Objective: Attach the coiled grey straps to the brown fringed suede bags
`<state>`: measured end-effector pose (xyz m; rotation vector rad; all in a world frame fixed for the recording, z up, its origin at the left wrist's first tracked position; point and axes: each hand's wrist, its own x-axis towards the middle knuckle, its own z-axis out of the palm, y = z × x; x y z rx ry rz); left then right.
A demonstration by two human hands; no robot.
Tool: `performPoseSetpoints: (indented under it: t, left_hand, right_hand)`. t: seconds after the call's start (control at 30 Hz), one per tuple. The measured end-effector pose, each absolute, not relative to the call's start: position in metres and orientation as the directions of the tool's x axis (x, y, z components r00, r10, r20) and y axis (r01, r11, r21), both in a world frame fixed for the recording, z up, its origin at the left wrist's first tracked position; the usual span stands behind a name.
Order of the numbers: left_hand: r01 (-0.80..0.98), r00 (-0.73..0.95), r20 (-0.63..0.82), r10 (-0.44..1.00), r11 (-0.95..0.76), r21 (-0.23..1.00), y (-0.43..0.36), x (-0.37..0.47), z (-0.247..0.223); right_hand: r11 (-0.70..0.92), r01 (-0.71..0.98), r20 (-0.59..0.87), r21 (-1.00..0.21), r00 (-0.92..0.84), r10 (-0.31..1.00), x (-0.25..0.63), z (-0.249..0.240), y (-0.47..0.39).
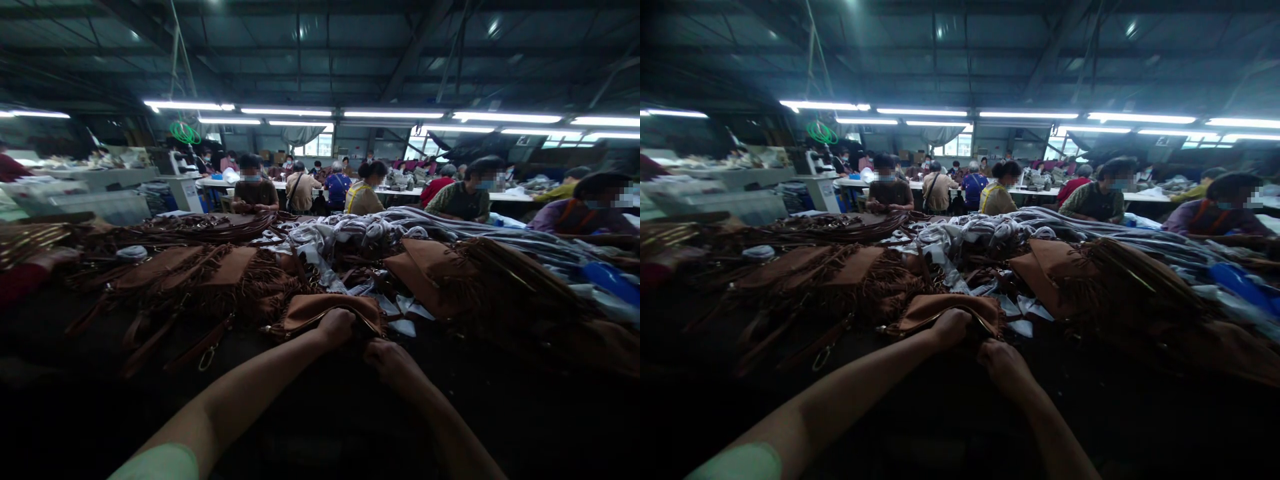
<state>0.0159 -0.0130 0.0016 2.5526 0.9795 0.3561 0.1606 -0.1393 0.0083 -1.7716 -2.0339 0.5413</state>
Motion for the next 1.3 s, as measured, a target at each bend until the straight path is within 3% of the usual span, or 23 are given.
performPoseSetpoints:
  t: [0.13,0.3,0.4,0.53,0.6,0.77,1.0,1.13,1.3]
  left_hand:
    - [0.562,0.774,0.103,0.625,-0.752,0.343,-0.011,0.017,-0.005]
    - [0.406,0.893,0.133,0.43,-0.897,0.178,-0.01,0.017,-0.02]
    - [0.393,0.859,0.229,0.459,-0.876,0.281,-0.011,0.014,-0.027]
    - [0.359,0.801,0.268,0.536,-0.787,0.502,-0.014,0.01,-0.026]
    - [0.352,0.804,0.246,0.541,-0.767,0.537,-0.015,0.008,-0.022]
    - [0.344,0.821,0.193,0.538,-0.735,0.584,-0.009,0.006,-0.011]
    - [0.546,0.762,-0.002,0.647,-0.641,0.539,-0.004,0.019,0.0]
    - [0.668,0.652,0.032,0.757,-0.595,0.447,-0.011,0.03,0.004]
    - [0.699,0.638,-0.006,0.77,-0.576,0.425,-0.014,0.032,0.007]
  right_hand:
    - [0.125,0.85,0.016,-0.512,-0.137,0.99,0.161,0.012,-0.137]
    - [0.055,0.94,0.016,-0.337,-0.053,0.998,0.16,0.011,-0.127]
    - [0.033,0.953,-0.049,-0.302,-0.05,0.998,0.163,0.007,-0.122]
    - [0.014,0.87,-0.14,-0.493,-0.095,0.985,0.172,0.001,-0.119]
    - [-0.011,0.831,-0.164,-0.556,-0.096,0.982,0.176,-0.001,-0.119]
    - [0.046,0.85,-0.074,-0.524,-0.099,0.992,0.177,-0.004,-0.12]
    - [0.123,0.858,-0.028,-0.499,-0.158,0.987,0.175,0.003,-0.122]
    - [0.102,0.869,-0.055,-0.484,-0.146,0.988,0.175,0.006,-0.124]
    - [0.125,0.858,-0.027,-0.499,-0.159,0.987,0.175,0.006,-0.126]
